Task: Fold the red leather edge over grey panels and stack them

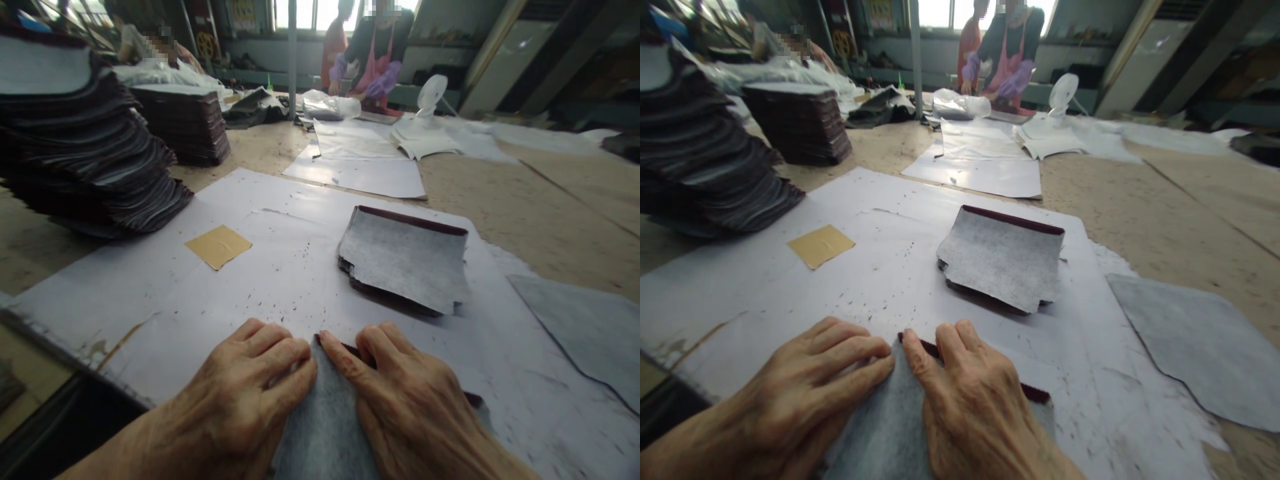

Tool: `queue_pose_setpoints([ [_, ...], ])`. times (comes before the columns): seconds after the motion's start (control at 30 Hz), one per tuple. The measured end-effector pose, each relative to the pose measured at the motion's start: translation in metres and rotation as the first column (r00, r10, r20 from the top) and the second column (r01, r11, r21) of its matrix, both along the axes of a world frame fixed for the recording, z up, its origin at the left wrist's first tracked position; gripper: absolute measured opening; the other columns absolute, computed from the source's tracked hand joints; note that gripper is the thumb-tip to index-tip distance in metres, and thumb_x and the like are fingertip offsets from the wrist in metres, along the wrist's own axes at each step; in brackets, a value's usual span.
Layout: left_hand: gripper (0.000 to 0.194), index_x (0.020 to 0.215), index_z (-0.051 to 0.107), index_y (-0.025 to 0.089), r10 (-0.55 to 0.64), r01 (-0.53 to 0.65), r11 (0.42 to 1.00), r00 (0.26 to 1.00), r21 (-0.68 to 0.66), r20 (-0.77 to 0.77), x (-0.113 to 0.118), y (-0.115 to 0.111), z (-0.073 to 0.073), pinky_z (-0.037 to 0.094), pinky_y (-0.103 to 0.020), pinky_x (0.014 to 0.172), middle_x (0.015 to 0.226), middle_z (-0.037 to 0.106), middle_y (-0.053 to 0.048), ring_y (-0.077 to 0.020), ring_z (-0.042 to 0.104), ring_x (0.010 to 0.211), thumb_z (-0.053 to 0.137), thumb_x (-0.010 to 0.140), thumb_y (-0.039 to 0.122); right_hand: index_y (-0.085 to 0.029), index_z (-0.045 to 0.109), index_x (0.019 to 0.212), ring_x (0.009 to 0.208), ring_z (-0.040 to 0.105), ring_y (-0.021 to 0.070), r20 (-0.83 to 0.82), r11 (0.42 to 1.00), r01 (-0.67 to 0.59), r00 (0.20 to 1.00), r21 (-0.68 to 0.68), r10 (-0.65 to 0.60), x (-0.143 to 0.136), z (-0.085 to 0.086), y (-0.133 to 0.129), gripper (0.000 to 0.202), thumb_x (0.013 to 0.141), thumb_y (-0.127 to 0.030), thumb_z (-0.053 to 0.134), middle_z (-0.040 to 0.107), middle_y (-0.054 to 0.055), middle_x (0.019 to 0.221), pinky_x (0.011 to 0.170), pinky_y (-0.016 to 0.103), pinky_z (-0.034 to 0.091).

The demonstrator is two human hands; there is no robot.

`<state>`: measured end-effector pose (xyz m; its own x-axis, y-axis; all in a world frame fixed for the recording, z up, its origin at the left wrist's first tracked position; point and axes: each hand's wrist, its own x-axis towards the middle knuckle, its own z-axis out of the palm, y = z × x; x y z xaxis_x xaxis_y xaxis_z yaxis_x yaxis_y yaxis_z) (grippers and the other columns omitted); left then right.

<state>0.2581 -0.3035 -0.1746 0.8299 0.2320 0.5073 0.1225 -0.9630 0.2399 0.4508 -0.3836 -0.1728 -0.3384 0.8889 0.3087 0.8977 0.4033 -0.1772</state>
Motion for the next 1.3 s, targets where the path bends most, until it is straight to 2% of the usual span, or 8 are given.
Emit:
queue_pose_setpoints([
  [0.4,0.025,0.095,0.056,0.01,-0.011,0.009,1.0,0.996,-0.029,-0.087,-0.001,0.0,0.005,0.045,-0.039,0.069,0.089,0.057,-0.012,-0.0217,0.051,0.081,0.042,0.074,0.009,-0.02,0.044,0.124,0.069,0.043,0.0168,0.095,0.996,0.041,0.995,-0.081,-0.033,-0.005,0.004,0.0,0.05,0.077,-0.006,0.037,0.048,0.008,0.088,0.055,0.03,0.042],
  [0.53,0.028,0.098,0.056,0.011,-0.008,0.003,0.999,0.993,-0.037,-0.118,-0.002,0.0,0.007,0.045,-0.037,0.07,0.092,0.056,-0.011,-0.0203,0.05,0.081,0.042,0.075,0.009,-0.018,0.049,0.119,0.068,0.045,0.0158,-0.084,0.994,0.062,0.994,-0.091,-0.07,-0.001,0.005,0.003,0.048,0.075,-0.005,0.038,0.047,0.006,0.081,0.058,0.03,0.043],
  [0.67,0.028,0.101,0.056,0.013,-0.004,0.001,0.999,0.994,-0.032,-0.107,-0.003,-0.002,0.008,0.045,-0.036,0.07,0.094,0.056,-0.01,-0.0196,0.05,0.08,0.042,0.078,0.009,-0.013,0.057,0.108,0.07,0.048,0.0137,-0.324,0.993,0.083,0.945,0.088,-0.051,0.012,0.004,-0.001,0.037,0.081,-0.005,0.034,0.049,0.006,0.079,0.06,0.027,0.045],
  [0.8,0.03,0.107,0.053,0.012,-0.008,0.006,1.0,0.995,-0.025,-0.102,-0.002,-0.001,0.007,0.044,-0.037,0.072,0.096,0.055,-0.01,-0.0195,0.049,0.082,0.04,0.08,0.008,-0.012,0.057,0.11,0.077,0.047,0.0169,-0.204,0.973,0.088,0.978,0.213,-0.044,0.015,-0.001,-0.009,0.037,0.082,-0.005,0.034,0.052,0.009,0.085,0.064,0.031,0.046],
  [0.93,0.048,0.128,0.036,0.011,0.014,-0.018,1.0,0.986,-0.024,-0.165,0.0,-0.001,0.006,0.042,-0.041,0.077,0.106,0.05,-0.013,-0.0216,0.046,0.09,0.037,0.08,0.008,-0.009,0.055,0.112,0.078,0.043,0.0192,-0.078,0.993,0.043,0.996,0.114,-0.035,0.009,-0.003,-0.012,0.037,0.081,-0.003,0.035,0.052,0.01,0.086,0.065,0.034,0.045],
  [1.07,0.048,0.126,0.039,0.013,0.041,-0.05,0.998,0.966,-0.028,-0.257,0.004,-0.002,0.009,0.04,-0.042,0.075,0.103,0.046,-0.012,-0.0222,0.045,0.088,0.036,0.079,0.01,-0.009,0.057,0.098,0.077,0.041,0.0183,-0.041,1.0,0.002,0.999,0.004,-0.002,0.0,0.001,-0.01,0.027,0.08,-0.001,0.038,0.052,0.007,0.087,0.068,0.033,0.044],
  [1.17,0.05,0.127,0.039,0.013,0.038,-0.042,0.999,0.968,-0.013,-0.25,0.005,-0.003,0.01,0.04,-0.043,0.075,0.103,0.045,-0.012,-0.0226,0.044,0.089,0.036,0.077,0.01,-0.01,0.057,0.082,0.074,0.04,0.0171,-0.015,0.999,-0.041,0.999,-0.007,0.041,-0.003,0.003,-0.009,0.021,0.08,0.001,0.04,0.053,0.006,0.083,0.068,0.032,0.042],
  [1.3,0.049,0.128,0.039,0.015,0.061,-0.055,0.998,0.973,0.032,-0.224,0.003,-0.005,0.007,0.042,-0.043,0.077,0.108,0.043,-0.012,-0.0222,0.044,0.091,0.036,0.079,0.012,-0.011,0.058,0.095,0.081,0.042,0.0185,-0.064,0.998,0.027,0.998,0.056,-0.024,0.005,0.001,-0.01,0.022,0.08,-0.004,0.043,0.054,0.007,0.088,0.074,0.033,0.04],
])
